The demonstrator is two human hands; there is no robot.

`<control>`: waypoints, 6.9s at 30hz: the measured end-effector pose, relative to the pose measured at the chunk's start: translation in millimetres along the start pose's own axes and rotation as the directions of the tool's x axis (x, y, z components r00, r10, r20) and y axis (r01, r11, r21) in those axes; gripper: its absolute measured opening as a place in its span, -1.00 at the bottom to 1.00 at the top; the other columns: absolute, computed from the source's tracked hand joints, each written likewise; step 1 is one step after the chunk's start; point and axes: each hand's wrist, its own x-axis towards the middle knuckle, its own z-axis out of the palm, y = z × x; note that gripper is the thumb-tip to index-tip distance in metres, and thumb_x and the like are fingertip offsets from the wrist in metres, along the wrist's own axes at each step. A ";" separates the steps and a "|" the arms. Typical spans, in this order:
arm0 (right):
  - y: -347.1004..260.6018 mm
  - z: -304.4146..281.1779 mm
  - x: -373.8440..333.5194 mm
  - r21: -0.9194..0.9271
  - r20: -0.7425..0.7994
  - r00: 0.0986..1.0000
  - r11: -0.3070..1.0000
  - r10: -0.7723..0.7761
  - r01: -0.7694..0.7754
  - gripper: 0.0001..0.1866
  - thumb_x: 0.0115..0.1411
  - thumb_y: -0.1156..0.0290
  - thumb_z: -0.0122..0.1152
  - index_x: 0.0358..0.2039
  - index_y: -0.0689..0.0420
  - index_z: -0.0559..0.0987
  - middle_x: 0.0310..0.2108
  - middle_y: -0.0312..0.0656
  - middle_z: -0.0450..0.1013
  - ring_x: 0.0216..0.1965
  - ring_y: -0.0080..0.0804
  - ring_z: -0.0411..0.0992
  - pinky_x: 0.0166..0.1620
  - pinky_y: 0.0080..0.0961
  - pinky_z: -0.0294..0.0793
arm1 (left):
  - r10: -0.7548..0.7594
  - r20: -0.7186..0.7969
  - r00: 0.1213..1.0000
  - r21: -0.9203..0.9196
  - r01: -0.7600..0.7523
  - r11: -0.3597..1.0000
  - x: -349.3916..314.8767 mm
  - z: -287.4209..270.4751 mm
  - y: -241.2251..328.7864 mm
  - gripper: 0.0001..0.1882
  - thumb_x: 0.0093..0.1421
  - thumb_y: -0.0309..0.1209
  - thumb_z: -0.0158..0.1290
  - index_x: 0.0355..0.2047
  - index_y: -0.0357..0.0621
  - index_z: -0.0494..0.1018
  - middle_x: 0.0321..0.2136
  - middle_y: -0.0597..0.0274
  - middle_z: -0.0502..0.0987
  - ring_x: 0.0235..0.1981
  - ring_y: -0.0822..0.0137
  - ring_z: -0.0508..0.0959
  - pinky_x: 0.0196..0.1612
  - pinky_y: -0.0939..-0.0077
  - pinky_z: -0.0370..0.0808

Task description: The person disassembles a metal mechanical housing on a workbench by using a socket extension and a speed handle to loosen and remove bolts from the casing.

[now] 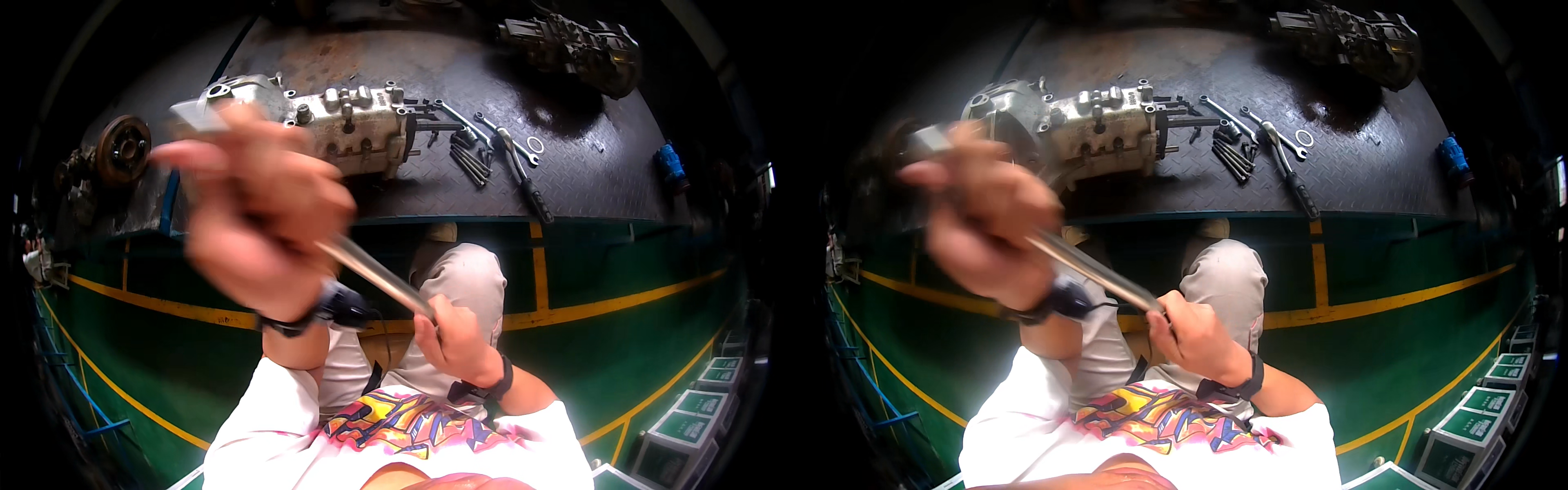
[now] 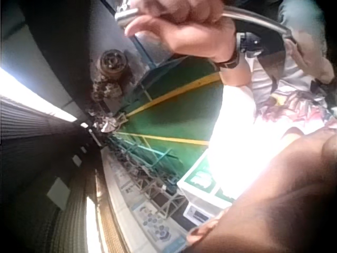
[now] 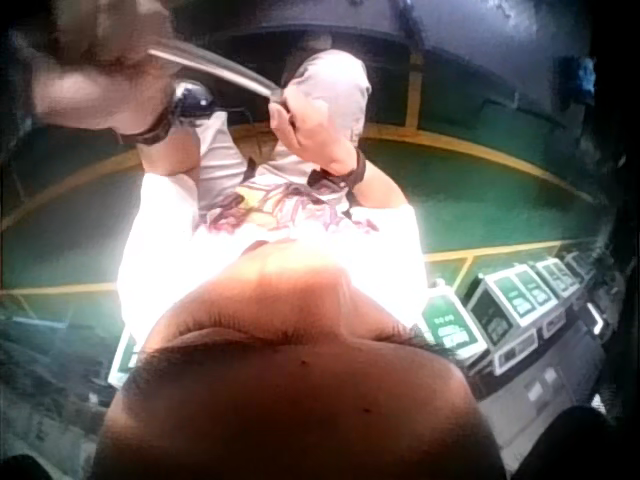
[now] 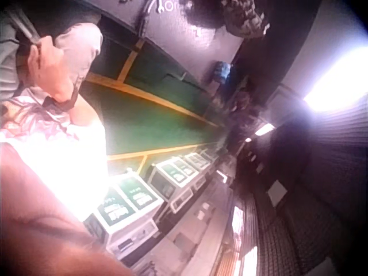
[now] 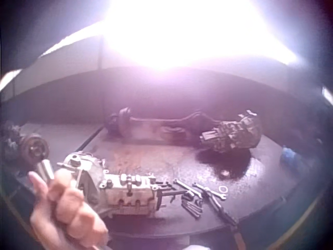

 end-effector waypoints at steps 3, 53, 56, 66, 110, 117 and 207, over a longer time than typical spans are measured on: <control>43.1 22.8 -45.8 -0.061 -0.165 0.976 0.986 0.145 -0.157 -0.90 0.40 0.49 0.18 -0.28 0.21 0.49 -0.52 -0.09 0.48 -0.55 -0.13 0.52 -0.42 -0.31 0.50 | 0.287 0.076 0.955 -0.125 -0.276 0.953 9.6 -11.5 92.6 -0.67 0.54 -0.21 -0.04 -0.37 0.01 0.18 -0.70 0.50 0.10 -0.80 0.62 0.02 -0.76 0.59 -0.07; 173.6 -133.5 47.3 -0.757 -0.455 0.883 0.475 0.110 -0.449 -0.77 0.46 0.22 0.23 -0.11 0.10 0.68 -0.29 -0.04 0.67 -0.27 -0.02 0.66 -0.23 -0.14 0.58 | 0.269 -0.837 0.476 0.510 0.857 0.072 -140.5 -266.2 198.5 -0.53 0.41 0.03 0.19 0.03 -0.08 0.42 -0.12 0.25 0.57 -0.14 0.40 0.60 -0.07 0.32 0.58; 166.5 -112.6 55.6 -0.689 -0.448 0.891 0.605 0.077 -0.399 -0.78 0.48 0.28 0.21 -0.11 0.17 0.68 -0.33 -0.05 0.65 -0.35 -0.15 0.62 -0.28 -0.25 0.55 | 0.216 -0.819 0.532 0.520 0.847 -0.115 -135.7 -254.1 185.6 -0.51 0.42 -0.02 0.21 0.02 -0.18 0.38 -0.22 0.16 0.60 -0.30 0.38 0.64 -0.24 0.48 0.61; 104.2 -86.9 57.7 -0.530 -0.174 0.968 0.846 -0.181 0.063 -0.90 0.38 0.60 0.25 -0.14 0.21 0.68 -0.46 -0.23 0.47 -0.49 -0.54 0.39 -0.44 -0.51 0.30 | -0.036 -0.840 0.541 0.479 0.771 0.419 -142.6 -283.2 226.7 -0.80 0.45 -0.29 0.11 -0.19 -0.15 0.42 -0.50 0.34 0.46 -0.56 0.49 0.39 -0.51 0.57 0.33; 28.5 -141.8 206.6 0.796 -0.325 0.935 0.493 -0.143 0.352 -0.53 0.59 -0.02 0.00 -0.12 0.18 0.57 -0.58 -0.34 0.30 -0.64 -0.67 0.21 -0.59 -0.70 0.14 | -0.635 -0.402 0.660 0.698 0.670 0.254 -44.4 -15.4 72.5 -0.72 0.52 -0.31 0.08 -0.31 -0.24 0.53 -0.53 0.49 0.40 -0.58 0.67 0.17 -0.52 0.64 0.08; 33.7 -124.9 191.0 0.947 -0.320 0.930 0.095 0.179 0.307 -0.51 0.56 -0.02 0.06 -0.38 0.12 0.54 -0.58 -0.35 0.39 -0.64 -0.72 0.30 -0.60 -0.77 0.25 | -0.108 0.149 0.983 0.547 0.009 0.837 -20.8 -34.0 42.1 -0.06 0.10 -0.48 0.40 0.43 -0.38 0.18 -0.06 -0.07 0.65 -0.23 0.38 0.64 -0.19 0.71 0.59; 56.4 -47.9 138.2 0.344 -0.095 0.977 0.915 -0.189 0.211 -0.33 0.11 0.73 0.42 0.21 0.12 0.38 -0.13 -0.21 0.52 -0.10 -0.51 0.52 -0.15 -0.54 0.47 | 0.089 0.101 0.991 0.806 -0.135 0.576 -13.1 -4.3 86.8 -0.59 0.57 -0.04 -0.04 -0.35 0.00 0.20 -0.66 0.46 0.12 -0.72 0.63 -0.02 -0.70 0.60 -0.13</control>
